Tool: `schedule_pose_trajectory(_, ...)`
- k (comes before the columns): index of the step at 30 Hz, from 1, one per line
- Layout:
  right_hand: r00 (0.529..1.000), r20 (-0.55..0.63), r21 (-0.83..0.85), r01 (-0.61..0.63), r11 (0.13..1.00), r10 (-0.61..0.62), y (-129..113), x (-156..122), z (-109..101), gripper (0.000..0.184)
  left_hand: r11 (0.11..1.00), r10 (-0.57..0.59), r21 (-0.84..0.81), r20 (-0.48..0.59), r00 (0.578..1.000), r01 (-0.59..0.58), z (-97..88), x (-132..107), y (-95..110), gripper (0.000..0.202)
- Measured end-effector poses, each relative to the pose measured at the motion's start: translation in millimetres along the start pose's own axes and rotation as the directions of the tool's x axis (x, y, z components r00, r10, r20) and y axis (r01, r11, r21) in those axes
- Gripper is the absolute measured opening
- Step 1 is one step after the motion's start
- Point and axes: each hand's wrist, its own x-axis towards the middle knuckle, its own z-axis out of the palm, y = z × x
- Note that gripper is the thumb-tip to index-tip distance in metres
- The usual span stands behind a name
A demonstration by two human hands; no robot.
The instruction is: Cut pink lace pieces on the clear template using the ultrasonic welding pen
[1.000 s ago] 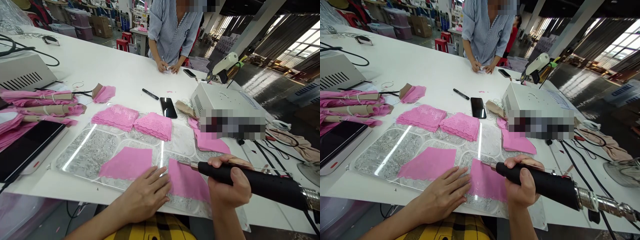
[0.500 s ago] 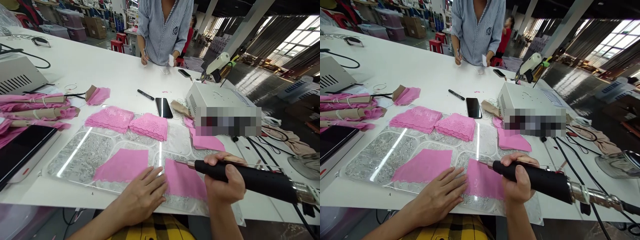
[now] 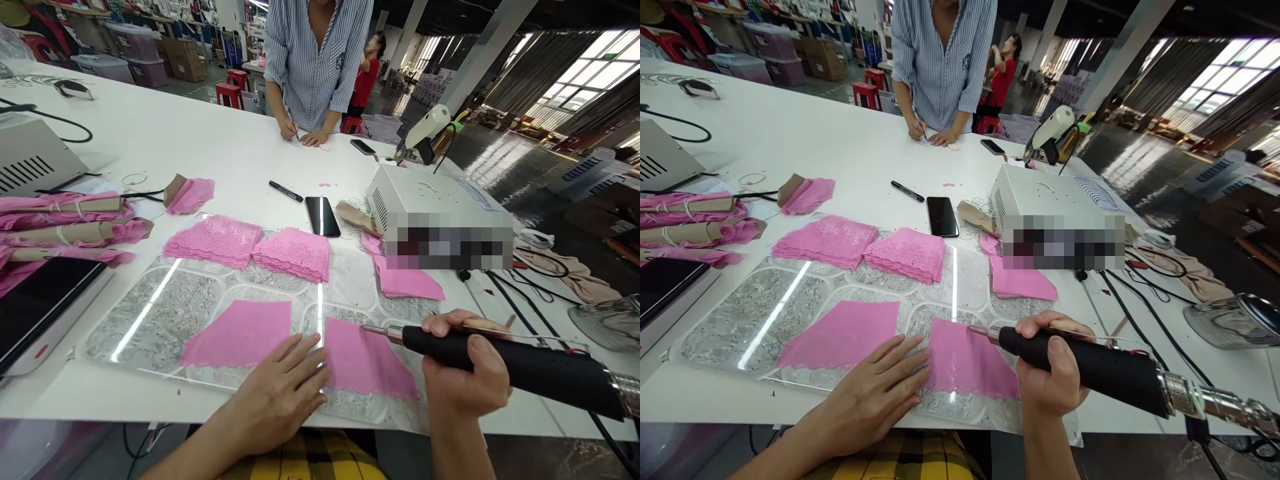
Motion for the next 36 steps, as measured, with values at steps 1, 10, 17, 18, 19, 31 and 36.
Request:
schedule_pose_trajectory(1, 1.0, 0.007, -0.002, 0.001, 1.0, -0.001, 1, 0, 0, 0.012, 1.0, 0.001, 0.0, -0.004, 1.0, -0.001, -0.1, 0, 0, 0.024)
schedule_pose_trajectory(10, 1.0, 0.001, -0.031, -0.007, 0.999, 0.007, 0, -1, 2, 0.012, 0.999, -0.034, -0.02, -0.029, 0.999, 0.034, 0.4, -2, 1, 0.022)
schedule_pose_trajectory(17, 0.997, 0.029, 0.068, -0.08, 0.995, 0.078, -5, -13, 11, 0.013, 0.999, 0.01, -0.053, -0.022, 1.0, -0.011, -2.0, -3, 3, 0.02)
schedule_pose_trajectory(18, 0.995, 0.055, 0.076, -0.088, 0.993, 0.084, -4, -16, 14, 0.013, 0.998, 0.01, -0.057, -0.019, 1.0, -0.011, -2.2, -3, 3, 0.019)
schedule_pose_trajectory(19, 0.993, 0.082, 0.082, -0.093, 0.992, 0.086, -4, -19, 17, 0.013, 0.998, 0.008, -0.061, -0.018, 1.0, -0.009, -2.4, -3, 3, 0.019)
schedule_pose_trajectory(31, 0.982, 0.175, 0.088, -0.086, 0.992, 0.07, 7, -27, 26, 0.011, 0.996, 0.013, -0.089, -0.004, 1.0, -0.013, -2.2, -5, 1, 0.021)
schedule_pose_trajectory(36, 0.98, 0.188, 0.079, -0.086, 0.993, 0.07, 8, -27, 26, 0.011, 0.996, 0.013, -0.094, 0.003, 1.0, -0.013, -2.2, -5, 1, 0.022)
